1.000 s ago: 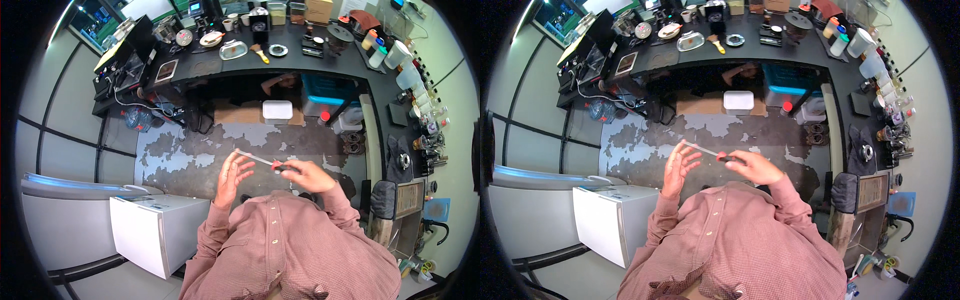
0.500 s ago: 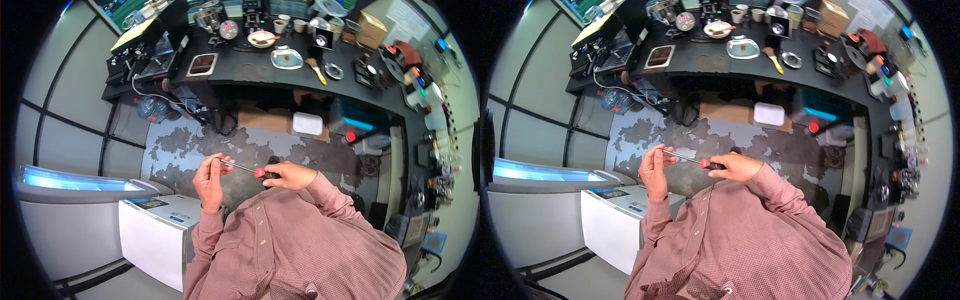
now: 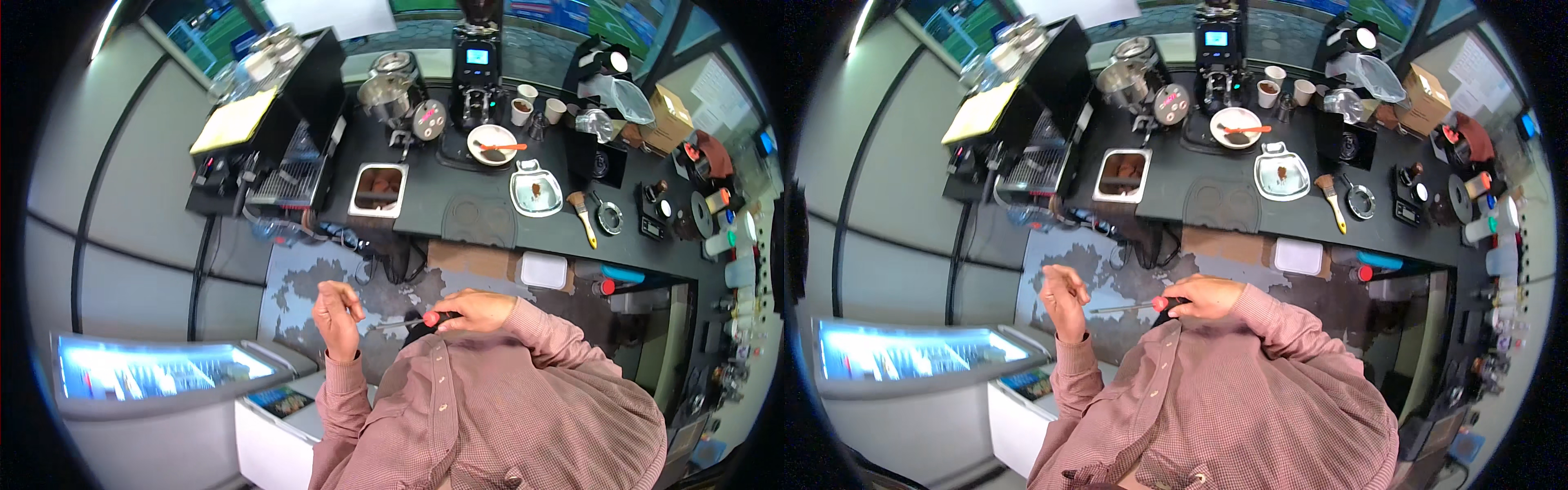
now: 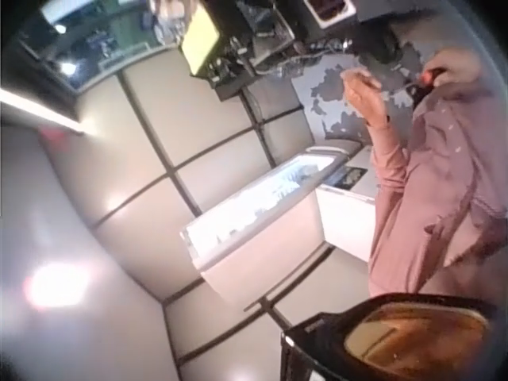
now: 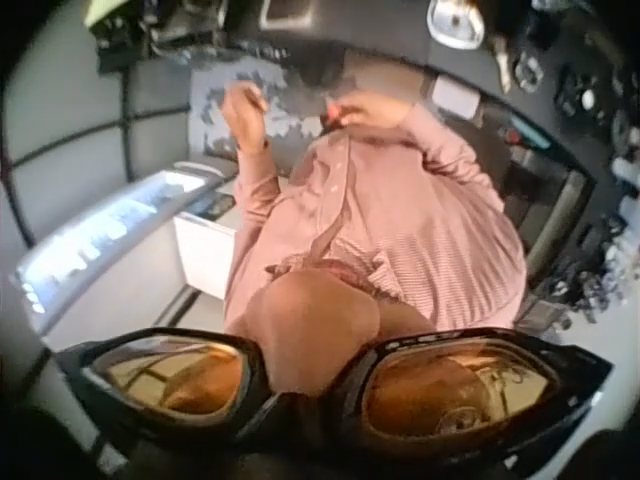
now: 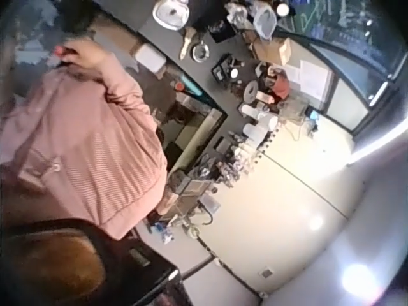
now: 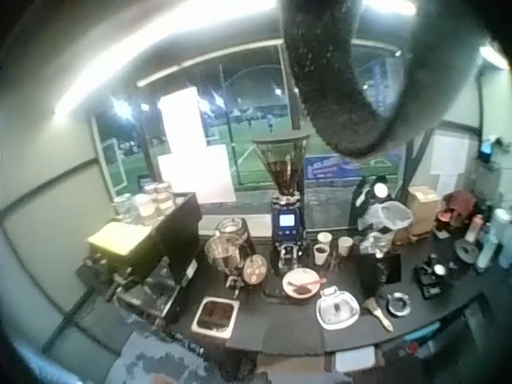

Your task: Repairing and cleaning the burr assembly of an industrial coffee grinder using a screwdriver.

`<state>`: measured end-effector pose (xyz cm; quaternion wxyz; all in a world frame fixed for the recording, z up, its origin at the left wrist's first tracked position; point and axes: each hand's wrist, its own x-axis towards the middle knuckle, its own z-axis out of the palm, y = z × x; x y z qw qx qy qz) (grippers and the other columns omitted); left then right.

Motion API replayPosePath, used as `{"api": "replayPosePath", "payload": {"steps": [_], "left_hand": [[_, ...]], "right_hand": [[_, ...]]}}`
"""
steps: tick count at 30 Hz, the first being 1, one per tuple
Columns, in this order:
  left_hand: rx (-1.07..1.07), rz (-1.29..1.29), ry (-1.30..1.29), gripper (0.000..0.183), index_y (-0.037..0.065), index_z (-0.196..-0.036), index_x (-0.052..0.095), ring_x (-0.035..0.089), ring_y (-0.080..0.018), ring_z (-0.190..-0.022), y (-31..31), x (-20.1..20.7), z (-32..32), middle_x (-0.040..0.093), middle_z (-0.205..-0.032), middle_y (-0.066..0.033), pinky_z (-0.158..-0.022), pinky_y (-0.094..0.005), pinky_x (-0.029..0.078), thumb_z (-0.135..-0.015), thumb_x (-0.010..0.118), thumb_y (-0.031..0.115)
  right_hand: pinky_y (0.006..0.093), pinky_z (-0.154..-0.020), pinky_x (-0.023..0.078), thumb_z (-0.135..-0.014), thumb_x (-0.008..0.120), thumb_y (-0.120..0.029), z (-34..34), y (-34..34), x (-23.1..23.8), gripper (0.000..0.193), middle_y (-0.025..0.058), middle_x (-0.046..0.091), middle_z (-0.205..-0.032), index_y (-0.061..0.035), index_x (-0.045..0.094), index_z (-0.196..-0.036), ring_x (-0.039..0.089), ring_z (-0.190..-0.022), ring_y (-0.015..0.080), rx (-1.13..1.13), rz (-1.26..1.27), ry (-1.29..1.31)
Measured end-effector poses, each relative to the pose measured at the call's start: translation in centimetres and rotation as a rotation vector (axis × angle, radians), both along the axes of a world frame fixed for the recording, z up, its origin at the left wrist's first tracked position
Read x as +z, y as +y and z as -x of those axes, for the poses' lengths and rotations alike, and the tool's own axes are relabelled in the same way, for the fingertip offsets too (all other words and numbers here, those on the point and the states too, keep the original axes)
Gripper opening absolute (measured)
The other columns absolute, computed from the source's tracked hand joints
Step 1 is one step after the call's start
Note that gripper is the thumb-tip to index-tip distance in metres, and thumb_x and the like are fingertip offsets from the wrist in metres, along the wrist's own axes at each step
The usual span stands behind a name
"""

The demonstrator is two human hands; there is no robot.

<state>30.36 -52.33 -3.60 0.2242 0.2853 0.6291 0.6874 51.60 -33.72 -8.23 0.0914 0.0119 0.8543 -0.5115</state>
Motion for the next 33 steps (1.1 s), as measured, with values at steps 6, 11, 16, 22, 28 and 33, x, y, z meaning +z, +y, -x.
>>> {"api": "replayPosePath", "payload": {"steps": [6, 11, 16, 22, 28, 33], "left_hand": [[-0.533, 0.3, 0.305, 0.023, -0.001, -0.105, 0.067, 0.064, -0.0147, -0.072, 15.0, -5.4, 9.3, 0.068, -0.079, -0.0086, -0.068, -0.0308, 0.052, -0.106, 0.062, 0.021], [-0.848, 0.197, 0.705, 0.017, 0.001, -0.105, 0.069, 0.069, -0.0391, -0.092, 30.9, -10.7, 10.7, 0.071, -0.096, -0.0197, -0.082, -0.045, 0.054, -0.099, 0.066, 0.016], [-0.833, 0.255, 0.905, 0.023, 0.005, -0.116, 0.067, 0.066, -0.0407, -0.105, 41.2, -16.7, 10.6, 0.065, -0.112, -0.0206, -0.091, -0.0494, 0.054, -0.095, 0.067, 0.015], [-0.867, 0.317, 1.028, 0.037, 0.002, -0.123, 0.066, 0.063, -0.0427, -0.11, 45.5, -22.2, 9.9, 0.06, -0.125, -0.0196, -0.096, -0.0489, 0.053, -0.092, 0.073, 0.021], [-0.823, 0.315, 1.055, 0.037, 0.0, -0.12, 0.063, 0.062, -0.0417, -0.11, 45.5, -21.9, 8.8, 0.059, -0.121, -0.0204, -0.094, -0.0487, 0.052, -0.093, 0.072, 0.023], [-0.716, 0.246, 0.93, 0.026, 0.004, -0.112, 0.06, 0.063, -0.0349, -0.101, 41.8, -18.5, 6.7, 0.062, -0.106, -0.0166, -0.091, -0.045, 0.052, -0.094, 0.071, 0.019]], "right_hand": [[0.0445, -0.096, 0.051, -0.095, 0.071, -0.03, 3.3, 3.6, -1.8, 0.039, 0.0166, 0.07, -0.117, -0.0081, 0.067, -0.128, 0.066, -0.11, 0.0379, -0.357, 0.008, -0.019], [0.0446, -0.092, 0.051, -0.095, 0.071, -0.025, 4.2, 2.0, -0.9, 0.034, 0.018, 0.069, -0.11, -0.0093, 0.068, -0.125, 0.065, -0.106, 0.0381, -0.857, 0.084, -0.051], [0.0436, -0.091, 0.052, -0.095, 0.073, -0.024, 4.1, -2.4, 0.4, 0.034, 0.0171, 0.07, -0.112, -0.0092, 0.069, -0.125, 0.066, -0.104, 0.038, -1.213, 0.045, -0.235], [0.0423, -0.091, 0.053, -0.095, 0.075, -0.029, 4.2, -6.7, 0.8, 0.04, 0.0172, 0.07, -0.113, -0.0078, 0.069, -0.128, 0.068, -0.104, 0.036, -1.506, 0.133, -0.373], [0.0402, -0.083, 0.053, -0.095, 0.076, -0.028, 3.0, -6.6, 0.2, 0.034, 0.0145, 0.069, -0.103, -0.0066, 0.07, -0.121, 0.067, -0.094, 0.0323, -1.573, 0.137, -0.309], [0.04, -0.084, 0.052, -0.096, 0.075, -0.029, -0.5, -4.3, -0.7, 0.033, 0.014, 0.069, -0.102, -0.0075, 0.07, -0.121, 0.067, -0.093, 0.0316, -1.543, 0.185, -0.27]]}}
